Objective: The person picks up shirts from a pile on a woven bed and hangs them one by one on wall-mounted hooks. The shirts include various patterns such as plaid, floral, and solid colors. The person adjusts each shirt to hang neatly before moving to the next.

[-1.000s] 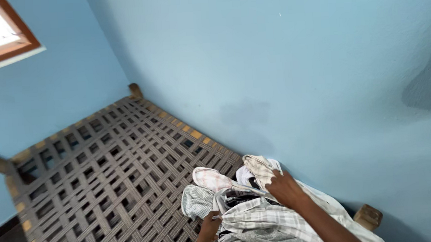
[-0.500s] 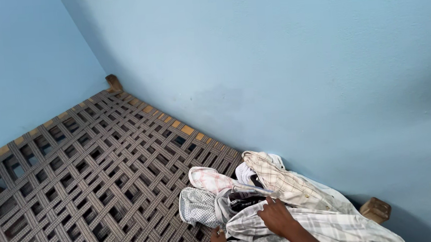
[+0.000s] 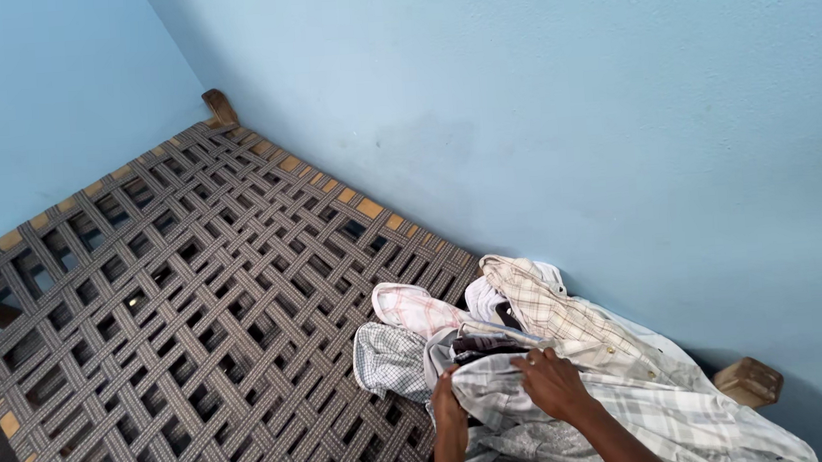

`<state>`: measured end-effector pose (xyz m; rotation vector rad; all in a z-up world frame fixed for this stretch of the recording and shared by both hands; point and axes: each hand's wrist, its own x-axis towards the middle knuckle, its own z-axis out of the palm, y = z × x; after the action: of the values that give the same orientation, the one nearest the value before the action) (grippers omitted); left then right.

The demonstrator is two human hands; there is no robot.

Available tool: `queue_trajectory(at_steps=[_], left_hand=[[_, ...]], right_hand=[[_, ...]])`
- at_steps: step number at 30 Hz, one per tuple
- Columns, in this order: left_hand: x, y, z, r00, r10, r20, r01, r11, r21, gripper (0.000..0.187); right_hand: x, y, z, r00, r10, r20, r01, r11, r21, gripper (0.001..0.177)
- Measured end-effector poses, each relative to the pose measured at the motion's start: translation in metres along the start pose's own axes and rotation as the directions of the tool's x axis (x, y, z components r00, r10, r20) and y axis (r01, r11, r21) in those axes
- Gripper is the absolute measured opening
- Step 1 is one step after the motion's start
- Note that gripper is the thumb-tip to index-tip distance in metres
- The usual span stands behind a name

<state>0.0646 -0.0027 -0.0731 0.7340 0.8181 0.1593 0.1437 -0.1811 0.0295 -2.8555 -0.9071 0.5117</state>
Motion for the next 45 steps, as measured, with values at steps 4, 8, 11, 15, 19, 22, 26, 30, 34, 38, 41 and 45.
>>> queue_trajectory(at_steps=[4,8,11,15,19,22,26,30,34,38,41,45], left_hand=[[0.022,-0.010,0.040,0.951,0.225,0.210,-0.205,0.972,-0.116,0.041],[0.038,-0.009,0.089,0.880,0.212,0.424,-0.069,0.942,-0.327,0.046],[0.034,-0.012,0.125,0.906,0.169,0.387,-0.104,0.978,-0.183,0.047],[0.023,-0.015,0.157,0.898,0.134,0.419,0.015,0.943,-0.334,0.049],[0.015,-0.017,0.166,0.908,0.183,0.377,-0.068,0.952,-0.297,0.049],[0.010,-0.012,0.169,0.936,0.242,0.256,-0.213,0.967,-0.137,0.043],[0.003,-0.013,0.174,0.911,0.246,0.331,-0.334,0.910,0.244,0.035],[0.003,-0.020,0.181,0.722,0.450,0.525,-0.668,0.651,0.361,0.028],[0.005,-0.005,0.203,0.787,0.380,0.485,-0.575,0.736,0.357,0.024],[-0.003,0.035,0.222,0.768,0.340,0.543,-0.527,0.817,0.234,0.021],[-0.023,0.069,0.229,0.691,0.274,0.669,-0.525,0.826,0.205,0.028],[-0.061,0.110,0.248,0.807,0.084,0.584,-0.405,0.798,0.446,0.042]], right_hand=[[0.010,0.005,-0.016,0.991,0.083,-0.105,-0.069,0.988,0.135,0.056],[0.030,0.018,-0.028,0.975,0.095,-0.200,-0.059,0.982,0.178,0.065],[0.037,0.040,-0.028,0.965,0.209,-0.161,-0.168,0.957,0.237,0.060],[0.042,0.077,-0.025,0.941,0.245,-0.232,-0.119,0.884,0.452,0.043],[0.033,0.103,-0.024,0.908,0.244,-0.341,-0.050,0.869,0.492,0.035],[0.037,0.110,-0.032,0.856,0.411,-0.314,-0.174,0.800,0.574,0.021],[0.041,0.122,-0.050,0.736,0.481,-0.477,-0.101,0.775,0.624,0.021],[0.044,0.137,-0.075,0.736,0.491,-0.465,-0.105,0.762,0.639,0.021],[0.030,0.148,-0.115,0.864,0.405,-0.299,-0.014,0.613,0.790,0.022],[0.016,0.160,-0.161,0.953,0.244,-0.182,0.038,0.497,0.867,0.029],[0.007,0.171,-0.192,0.977,0.175,-0.124,0.010,0.541,0.841,0.043],[-0.011,0.179,-0.230,0.982,0.189,-0.024,-0.093,0.587,0.804,0.055]])
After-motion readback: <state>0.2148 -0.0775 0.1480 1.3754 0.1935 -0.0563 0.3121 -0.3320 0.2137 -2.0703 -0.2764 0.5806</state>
